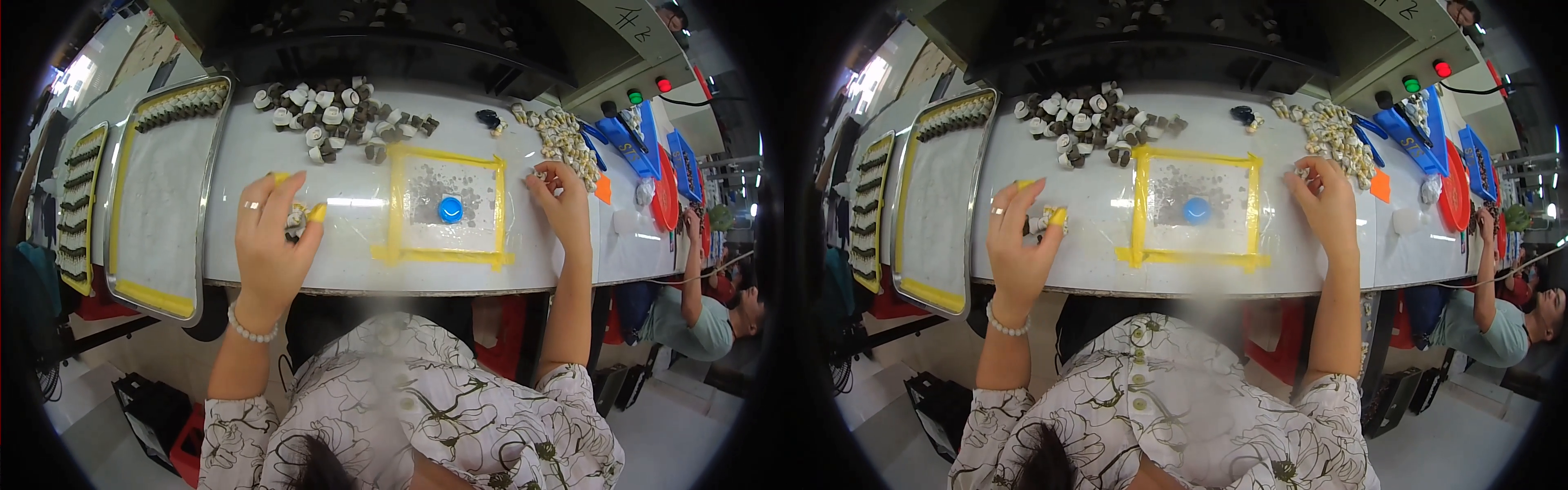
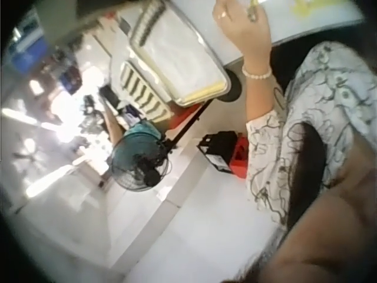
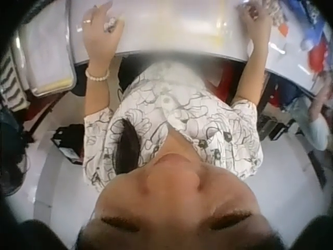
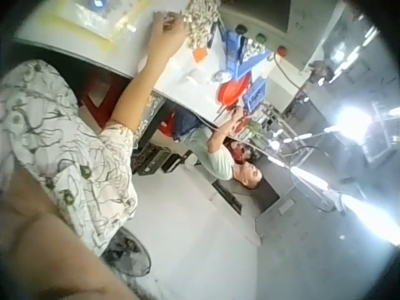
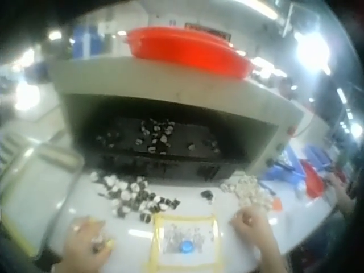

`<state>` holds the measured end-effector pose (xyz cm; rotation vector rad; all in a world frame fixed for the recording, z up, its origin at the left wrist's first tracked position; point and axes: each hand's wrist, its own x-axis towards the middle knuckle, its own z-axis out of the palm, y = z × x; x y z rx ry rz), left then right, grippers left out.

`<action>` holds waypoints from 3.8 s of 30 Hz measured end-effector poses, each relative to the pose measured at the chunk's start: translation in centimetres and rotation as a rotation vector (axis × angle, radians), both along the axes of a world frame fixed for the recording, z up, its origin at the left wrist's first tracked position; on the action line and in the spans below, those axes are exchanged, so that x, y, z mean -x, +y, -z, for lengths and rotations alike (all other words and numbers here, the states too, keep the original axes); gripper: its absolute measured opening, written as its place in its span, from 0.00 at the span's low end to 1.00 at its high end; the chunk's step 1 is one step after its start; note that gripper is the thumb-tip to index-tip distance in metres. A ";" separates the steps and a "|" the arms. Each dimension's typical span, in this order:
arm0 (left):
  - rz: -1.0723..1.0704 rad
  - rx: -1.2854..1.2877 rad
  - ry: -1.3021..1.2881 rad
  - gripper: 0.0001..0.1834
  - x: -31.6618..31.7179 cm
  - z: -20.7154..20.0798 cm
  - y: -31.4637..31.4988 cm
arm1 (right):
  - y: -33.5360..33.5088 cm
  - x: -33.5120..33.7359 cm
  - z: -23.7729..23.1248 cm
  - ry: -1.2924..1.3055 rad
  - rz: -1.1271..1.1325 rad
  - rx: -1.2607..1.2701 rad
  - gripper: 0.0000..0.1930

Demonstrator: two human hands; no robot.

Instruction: The person takes figurine parts from an oven onto a table, applies glue, and attaches components together by hand to assemble figurines. The person then arranges the assembled figurines onto trays.

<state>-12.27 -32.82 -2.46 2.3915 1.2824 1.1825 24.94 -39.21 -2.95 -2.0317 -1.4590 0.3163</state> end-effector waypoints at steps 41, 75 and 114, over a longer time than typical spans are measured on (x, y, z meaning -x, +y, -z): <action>0.485 1.099 -0.817 0.17 -5.3 0.7 -1.7 | 0.7 9.6 -2.9 -0.317 -0.584 -0.059 0.09; 0.535 1.220 -1.028 0.11 -6.0 3.3 -3.4 | -1.5 11.8 -1.8 0.429 -0.515 0.032 0.13; 0.049 0.344 0.199 0.17 -1.0 0.6 7.3 | -0.6 1.8 0.1 -0.062 -0.049 -0.046 0.12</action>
